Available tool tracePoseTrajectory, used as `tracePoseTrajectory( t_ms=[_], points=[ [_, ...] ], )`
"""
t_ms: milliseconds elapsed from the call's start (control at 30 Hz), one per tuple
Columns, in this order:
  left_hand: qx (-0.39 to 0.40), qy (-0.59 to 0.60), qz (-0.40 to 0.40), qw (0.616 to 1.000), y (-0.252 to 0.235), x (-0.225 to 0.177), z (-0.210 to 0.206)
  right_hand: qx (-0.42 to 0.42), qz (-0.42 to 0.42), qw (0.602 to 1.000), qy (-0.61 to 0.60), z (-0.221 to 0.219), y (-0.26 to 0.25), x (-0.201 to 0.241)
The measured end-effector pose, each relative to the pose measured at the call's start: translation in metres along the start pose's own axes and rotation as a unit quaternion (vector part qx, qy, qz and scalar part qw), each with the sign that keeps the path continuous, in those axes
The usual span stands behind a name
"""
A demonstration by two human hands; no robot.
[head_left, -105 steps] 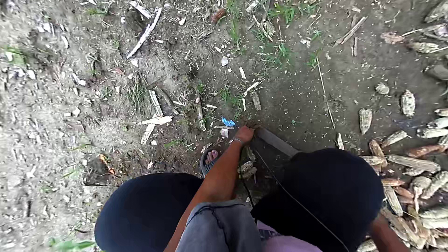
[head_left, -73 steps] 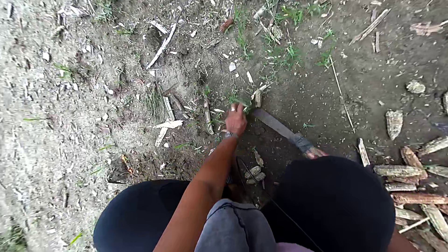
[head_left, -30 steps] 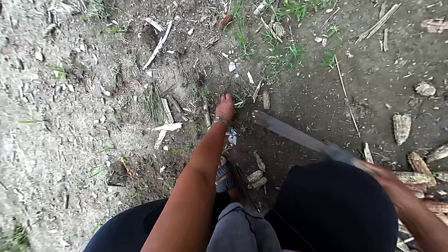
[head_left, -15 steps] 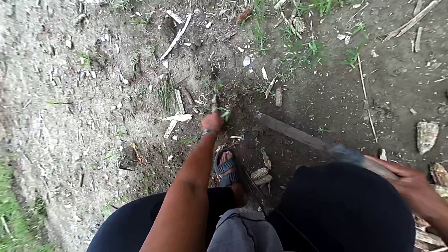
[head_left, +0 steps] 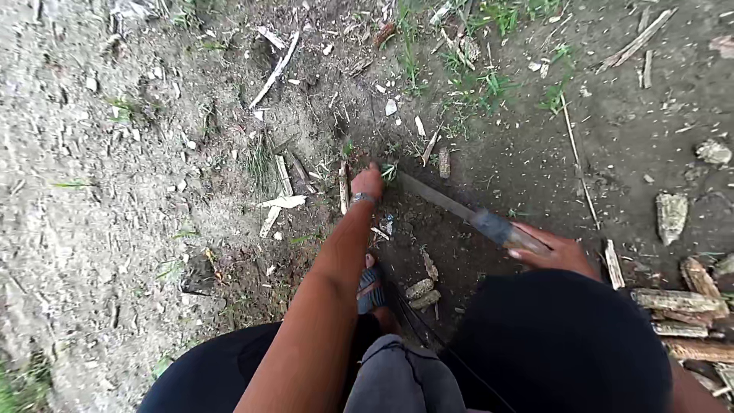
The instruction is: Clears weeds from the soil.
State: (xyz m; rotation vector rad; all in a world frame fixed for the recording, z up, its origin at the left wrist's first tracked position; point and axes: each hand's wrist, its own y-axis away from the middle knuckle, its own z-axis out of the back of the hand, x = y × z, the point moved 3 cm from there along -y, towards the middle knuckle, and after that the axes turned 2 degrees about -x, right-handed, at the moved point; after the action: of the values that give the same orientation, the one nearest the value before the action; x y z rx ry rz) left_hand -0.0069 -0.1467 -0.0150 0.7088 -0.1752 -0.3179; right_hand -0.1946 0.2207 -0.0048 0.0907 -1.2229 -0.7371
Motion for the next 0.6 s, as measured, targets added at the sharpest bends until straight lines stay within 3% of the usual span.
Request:
tracePoseTrajectory(
  t_ms=[100, 200, 333, 367, 433, 533, 600],
  points=[
    [0.028, -0.009, -0.067, 0.997, 0.002, 0.026, -0.004, -0.025, -0.02, 0.996, -0.086, 0.048, 0.054, -0.026],
    [-0.051, 0.045, -0.091, 0.994, 0.012, 0.044, 0.007, -0.004, -0.087, 0.961, -0.264, 0.057, 0.077, -0.045],
    [-0.178, 0.015, -0.165, 0.97, -0.013, 0.054, 0.029, 0.068, -0.161, 0.96, -0.217, -0.006, 0.003, 0.017],
    [-0.19, -0.012, -0.157, 0.969, -0.021, 0.057, 0.031, 0.086, -0.185, 0.948, -0.243, -0.037, -0.026, 0.036],
    [-0.18, -0.05, -0.068, 0.98, -0.028, 0.06, 0.031, 0.12, -0.215, 0.928, -0.28, -0.087, -0.073, 0.06],
    [-0.132, -0.034, 0.057, 0.989, -0.032, 0.071, 0.026, 0.136, -0.194, 0.931, -0.277, -0.108, -0.089, 0.065],
    [-0.13, 0.014, 0.087, 0.988, -0.034, 0.07, 0.025, 0.122, -0.147, 0.945, -0.264, -0.108, -0.081, 0.06]
  ],
)
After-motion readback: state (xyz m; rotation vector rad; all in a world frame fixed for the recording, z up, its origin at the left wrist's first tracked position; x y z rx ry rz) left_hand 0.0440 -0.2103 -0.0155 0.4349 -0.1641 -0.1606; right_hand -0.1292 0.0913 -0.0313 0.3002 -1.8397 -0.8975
